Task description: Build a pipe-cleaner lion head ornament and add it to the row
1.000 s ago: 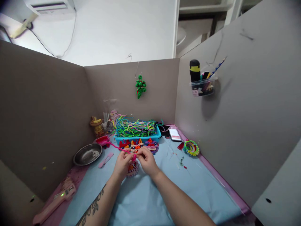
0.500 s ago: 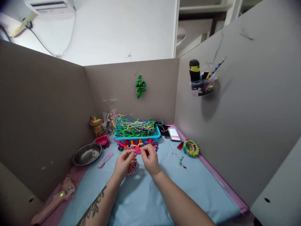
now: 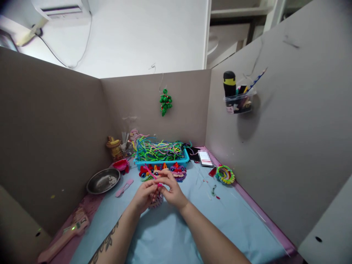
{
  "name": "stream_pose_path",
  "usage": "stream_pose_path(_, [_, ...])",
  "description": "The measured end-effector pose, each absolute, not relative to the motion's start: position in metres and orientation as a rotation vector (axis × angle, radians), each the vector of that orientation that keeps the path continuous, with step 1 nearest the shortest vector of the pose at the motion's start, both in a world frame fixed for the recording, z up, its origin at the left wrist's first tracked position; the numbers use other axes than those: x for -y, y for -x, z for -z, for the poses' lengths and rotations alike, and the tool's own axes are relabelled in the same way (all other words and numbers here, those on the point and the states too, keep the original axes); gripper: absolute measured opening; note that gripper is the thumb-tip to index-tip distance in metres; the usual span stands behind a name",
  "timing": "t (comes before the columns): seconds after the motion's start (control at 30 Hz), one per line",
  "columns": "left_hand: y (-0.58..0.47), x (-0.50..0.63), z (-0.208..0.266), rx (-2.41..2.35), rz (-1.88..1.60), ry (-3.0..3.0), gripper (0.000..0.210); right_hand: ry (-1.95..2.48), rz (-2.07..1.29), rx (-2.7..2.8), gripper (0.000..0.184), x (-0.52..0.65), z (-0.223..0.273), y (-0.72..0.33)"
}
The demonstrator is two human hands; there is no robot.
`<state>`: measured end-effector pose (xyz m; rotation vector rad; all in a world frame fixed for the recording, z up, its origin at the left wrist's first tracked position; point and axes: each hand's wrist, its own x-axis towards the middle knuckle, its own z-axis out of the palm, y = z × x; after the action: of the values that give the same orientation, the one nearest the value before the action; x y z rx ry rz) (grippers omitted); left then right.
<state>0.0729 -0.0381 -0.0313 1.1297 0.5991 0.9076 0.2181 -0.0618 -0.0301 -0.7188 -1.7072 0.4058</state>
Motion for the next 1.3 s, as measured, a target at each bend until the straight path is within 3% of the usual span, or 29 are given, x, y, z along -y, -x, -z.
stream_pose_path(0.37, [-0.074, 0.042, 0.026, -0.626, -0.991, -1.200, 0.032, 0.733, -0.447, 1.696, 0.011, 0.062, 0.032, -0.221])
stream_pose_path(0.53, [-0.072, 0.044, 0.026, -0.573, -0.860, -1.102, 0.029, 0.654, -0.441, 1.829, 0.028, 0.064, 0.027, -0.219])
stream_pose_path(1.3, [-0.075, 0.045, 0.024, -0.560, -1.020, -1.091, 0.030, 0.812, -0.570, 1.533, 0.012, 0.066, 0.027, -0.216])
